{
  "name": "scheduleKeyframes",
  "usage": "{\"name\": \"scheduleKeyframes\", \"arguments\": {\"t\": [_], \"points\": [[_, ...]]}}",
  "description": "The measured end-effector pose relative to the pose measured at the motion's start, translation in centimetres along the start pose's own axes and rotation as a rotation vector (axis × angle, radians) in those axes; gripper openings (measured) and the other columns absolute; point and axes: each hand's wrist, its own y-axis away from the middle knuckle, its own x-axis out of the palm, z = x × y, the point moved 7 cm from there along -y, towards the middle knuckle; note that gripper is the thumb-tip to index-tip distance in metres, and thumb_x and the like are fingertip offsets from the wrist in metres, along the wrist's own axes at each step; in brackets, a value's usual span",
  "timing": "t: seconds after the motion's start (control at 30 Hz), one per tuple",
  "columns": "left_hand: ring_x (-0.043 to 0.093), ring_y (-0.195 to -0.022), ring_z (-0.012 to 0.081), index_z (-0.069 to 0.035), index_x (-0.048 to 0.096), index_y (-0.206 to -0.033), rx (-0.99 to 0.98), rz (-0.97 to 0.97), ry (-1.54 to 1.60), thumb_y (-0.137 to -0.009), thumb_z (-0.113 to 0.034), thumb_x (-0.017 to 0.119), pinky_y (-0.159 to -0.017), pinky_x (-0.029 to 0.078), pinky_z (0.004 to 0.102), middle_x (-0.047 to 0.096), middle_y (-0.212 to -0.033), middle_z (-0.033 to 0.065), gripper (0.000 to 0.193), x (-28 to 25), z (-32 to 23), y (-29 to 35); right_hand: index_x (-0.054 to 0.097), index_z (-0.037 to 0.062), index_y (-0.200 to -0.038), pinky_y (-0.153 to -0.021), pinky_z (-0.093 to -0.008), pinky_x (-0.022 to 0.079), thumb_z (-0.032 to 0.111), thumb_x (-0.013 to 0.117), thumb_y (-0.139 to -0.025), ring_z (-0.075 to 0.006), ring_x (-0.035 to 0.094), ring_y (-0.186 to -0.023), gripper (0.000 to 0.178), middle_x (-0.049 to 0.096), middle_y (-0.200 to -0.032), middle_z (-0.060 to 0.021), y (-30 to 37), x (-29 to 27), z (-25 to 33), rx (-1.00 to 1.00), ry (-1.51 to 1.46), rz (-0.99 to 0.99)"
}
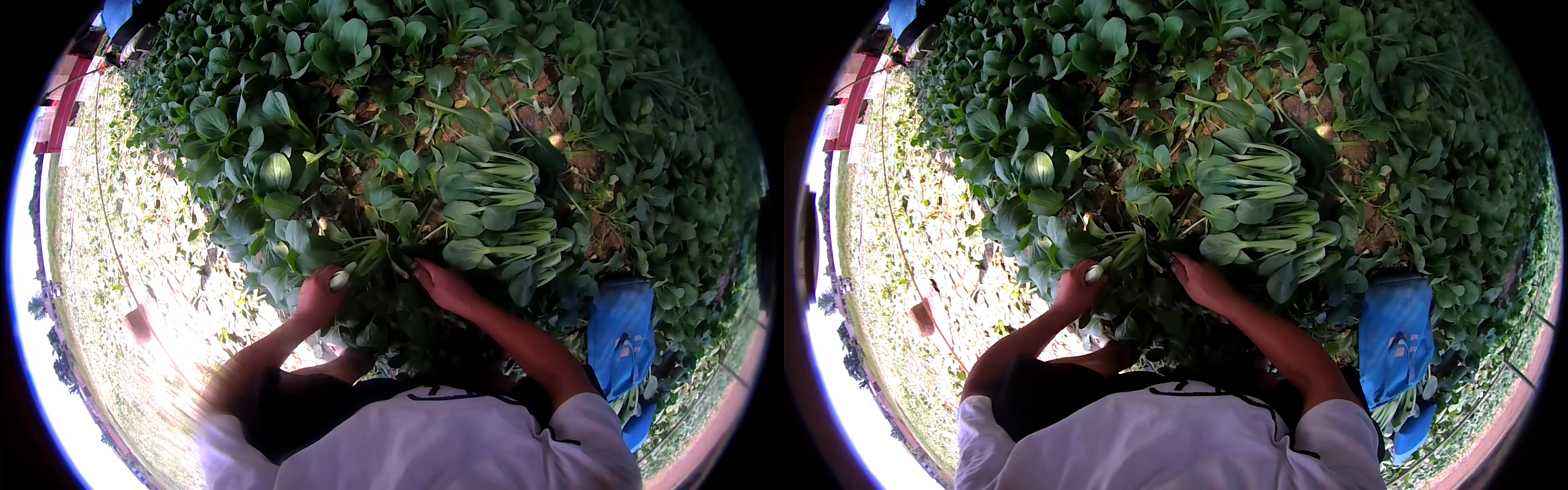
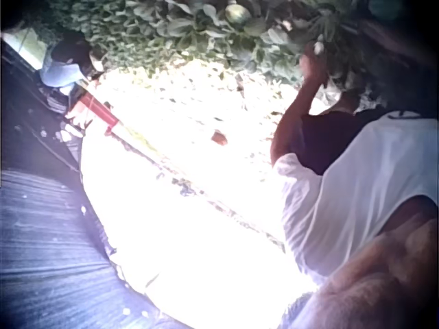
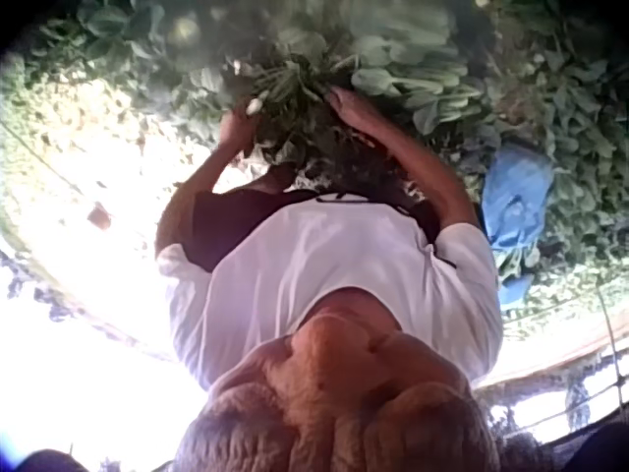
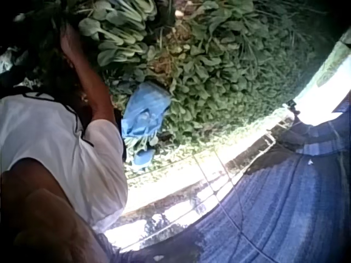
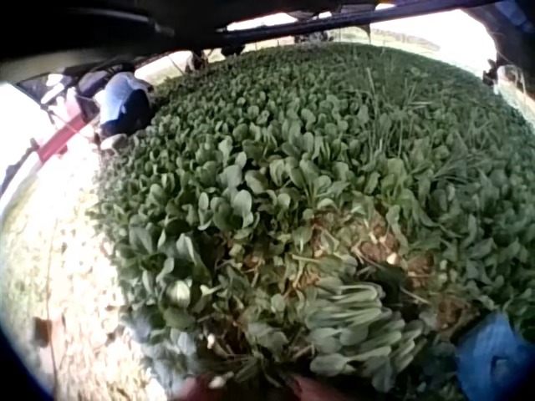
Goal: The person uses a knife to cut leafy green vegetables from the ground and places them into a blue bag. The person repeatedly reaches for plants, cuts them near the base, and adds them to the bag.
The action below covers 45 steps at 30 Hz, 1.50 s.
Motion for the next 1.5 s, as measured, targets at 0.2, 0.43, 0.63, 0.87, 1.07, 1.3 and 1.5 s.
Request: {"name": "scheduleKeyframes", "arguments": {"t": [0.2,0.43,0.63,0.87,1.07,1.3,1.5], "points": [[0.061,-0.076,0.0226,-0.002,0.059,-0.099,-0.038,0.034,0.094,-0.076,-0.021,0.071,-0.072,0.049,0.0341,0.063,-0.084,0.0122,0.032,-1.1,1.4,0.0,0.053,0.0044,-0.105,-0.063,-0.0412,0.047,0.028,0.058,-0.088,-0.0367,0.060,-0.068,0.029,0.060,-0.077,-0.0194,1.1,0.1,0.1,-0.002,0.041,0.054],[0.062,-0.078,0.0195,-0.004,0.060,-0.102,-0.029,-0.062,0.264,-0.075,-0.012,0.073,-0.071,0.049,0.0302,0.065,-0.088,0.0112,0.031,-3.3,-0.1,0.2,0.052,0.0031,-0.096,-0.052,-0.0250,0.041,0.030,0.069,-0.083,-0.0072,0.050,-0.061,0.035,0.051,-0.070,0.0039,-3.1,-4.2,1.4,0.298,-0.752,-0.104],[0.063,-0.088,0.0291,-0.007,0.061,-0.104,0.454,-0.135,0.023,-0.065,-0.001,0.070,-0.078,0.050,0.0342,0.064,-0.098,0.0105,0.041,-6.9,-5.4,0.0,0.045,-0.0014,-0.127,-0.063,-0.0247,0.048,0.023,0.069,-0.084,-0.0105,0.057,-0.068,0.055,0.055,-0.084,-0.0009,-6.6,-1.3,7.5,0.269,-0.936,0.182],[0.063,-0.087,0.0261,-0.005,0.062,-0.100,0.314,-0.185,0.178,-0.069,0.003,0.069,-0.078,0.049,0.0319,0.065,-0.094,0.0097,0.032,-13.2,-4.0,-0.8,0.055,0.0018,-0.106,-0.065,-0.0279,0.050,0.007,0.064,-0.082,-0.0153,0.060,-0.075,0.026,0.059,-0.092,-0.0047,-9.7,-6.7,12.2,-0.008,-0.309,0.098],[0.060,-0.091,0.0179,-0.004,0.061,-0.100,0.313,-0.271,0.240,-0.074,0.004,0.066,-0.082,0.046,0.0275,0.064,-0.100,0.0082,0.028,-13.9,-2.7,-0.2,0.052,0.0023,-0.107,-0.068,-0.0328,0.050,0.014,0.064,-0.085,-0.0220,0.062,-0.087,0.028,0.059,-0.105,-0.0048,-10.4,-9.4,13.8,-0.366,-0.088,-0.217],[0.059,-0.097,0.0289,-0.007,0.063,-0.102,0.308,-0.299,-0.209,-0.069,-0.003,0.072,-0.084,0.048,0.0356,0.059,-0.114,0.0099,0.035,-14.2,-7.1,-1.2,0.052,0.0029,-0.104,-0.065,-0.0245,0.049,0.018,0.065,-0.086,-0.0094,0.058,-0.071,0.027,0.058,-0.084,-0.0013,-9.2,-5.0,12.9,-0.055,-0.767,-0.027],[0.047,-0.119,0.0300,-0.013,0.030,-0.140,0.515,-0.100,-0.224,-0.061,-0.011,0.080,-0.102,0.037,0.0416,0.053,-0.124,0.0131,0.094,-13.2,-10.7,-3.5,0.049,-0.0002,-0.115,-0.071,-0.0256,0.051,0.013,0.062,-0.088,-0.0116,0.061,-0.076,0.033,0.060,-0.090,-0.0039,-6.3,-4.1,18.4,-0.130,-1.042,0.160]]}}
